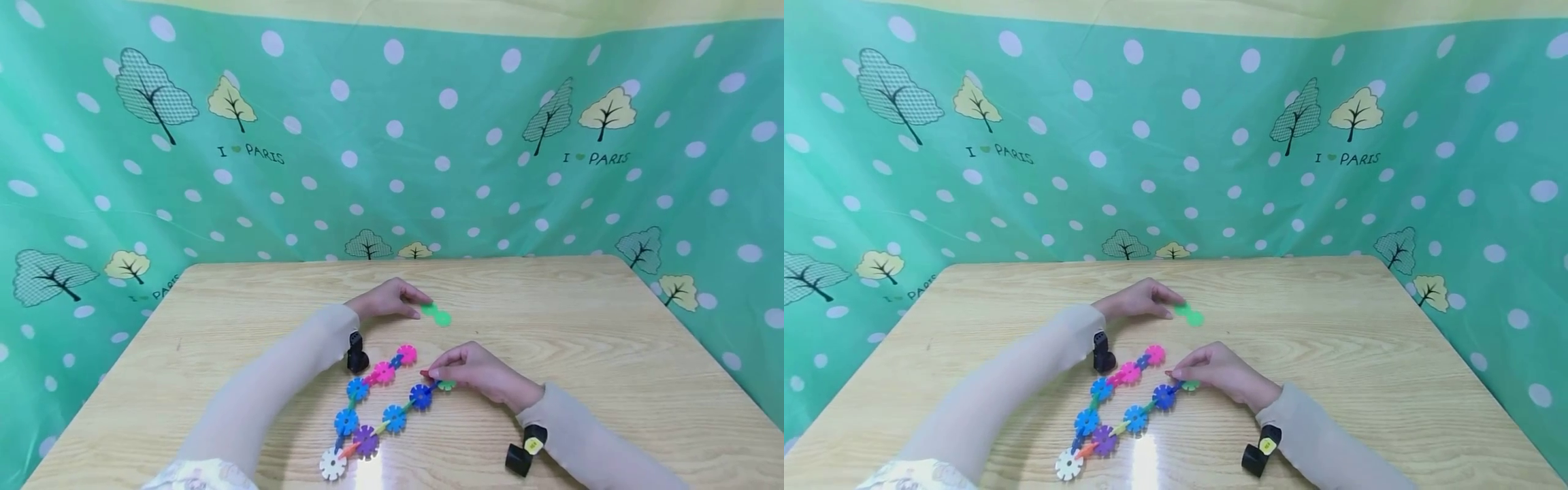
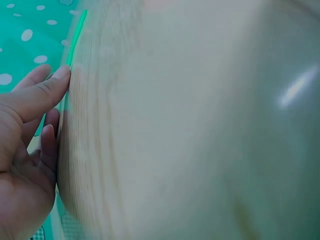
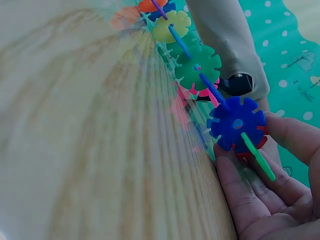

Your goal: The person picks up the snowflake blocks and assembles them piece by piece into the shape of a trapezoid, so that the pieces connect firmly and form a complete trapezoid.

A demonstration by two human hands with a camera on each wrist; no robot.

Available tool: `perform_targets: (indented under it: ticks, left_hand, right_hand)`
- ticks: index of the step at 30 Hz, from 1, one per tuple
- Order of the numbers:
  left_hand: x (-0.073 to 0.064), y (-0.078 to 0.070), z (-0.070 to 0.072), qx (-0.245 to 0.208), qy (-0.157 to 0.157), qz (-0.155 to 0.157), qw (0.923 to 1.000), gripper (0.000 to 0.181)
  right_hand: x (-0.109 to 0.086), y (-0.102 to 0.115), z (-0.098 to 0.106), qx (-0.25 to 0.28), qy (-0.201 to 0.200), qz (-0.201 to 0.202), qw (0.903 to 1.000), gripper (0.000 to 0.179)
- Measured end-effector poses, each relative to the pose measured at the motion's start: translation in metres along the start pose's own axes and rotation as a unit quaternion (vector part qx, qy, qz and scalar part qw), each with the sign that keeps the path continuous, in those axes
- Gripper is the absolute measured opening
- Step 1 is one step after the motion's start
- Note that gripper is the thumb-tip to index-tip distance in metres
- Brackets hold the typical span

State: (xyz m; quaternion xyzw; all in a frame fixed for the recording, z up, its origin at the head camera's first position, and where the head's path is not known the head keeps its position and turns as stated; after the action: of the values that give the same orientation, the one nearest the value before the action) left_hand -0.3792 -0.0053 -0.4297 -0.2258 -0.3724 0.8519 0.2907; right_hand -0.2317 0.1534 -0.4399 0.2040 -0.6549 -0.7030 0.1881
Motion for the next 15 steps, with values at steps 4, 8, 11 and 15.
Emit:
perform_targets:
  ticks: [4,8,11,15]
  left_hand:
    - [0.0006,-0.0013,-0.0007,-0.003,-0.002,0.001,1.0,0.037]
    - [0.0012,-0.0003,0.0006,-0.017,0.0,0.003,0.9998,0.039]
    - [0.0019,0.004,0.0023,-0.037,-0.002,0.009,0.9993,0.043]
    - [0.0034,0.0044,0.0027,-0.04,0.001,0.007,0.9992,0.045]
  right_hand:
    - [-0.0002,0.0005,0.0003,0.006,0.002,0.001,1.0,0.03]
    - [0.0004,0.0003,0.0004,0.007,0.003,-0.001,1.0,0.031]
    - [0.002,-0.0007,-0.0003,0.001,0.003,-0.002,1.0,0.03]
    - [0.0023,0.0002,-0.0013,0.0,0.005,-0.001,1.0,0.029]
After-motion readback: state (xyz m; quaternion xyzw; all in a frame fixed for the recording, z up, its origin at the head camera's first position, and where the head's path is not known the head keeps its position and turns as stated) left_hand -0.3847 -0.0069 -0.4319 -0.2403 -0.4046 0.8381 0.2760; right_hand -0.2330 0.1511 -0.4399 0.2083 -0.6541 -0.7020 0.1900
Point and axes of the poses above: each hand's wrist, its own x-axis towards the middle knuckle, its own z-axis out of the back of the hand, y = z × x, the point moved 4 cm from there along x, towards the middle knuckle, and after that the axes turned 10 degrees about z, right-handed, at the moved point
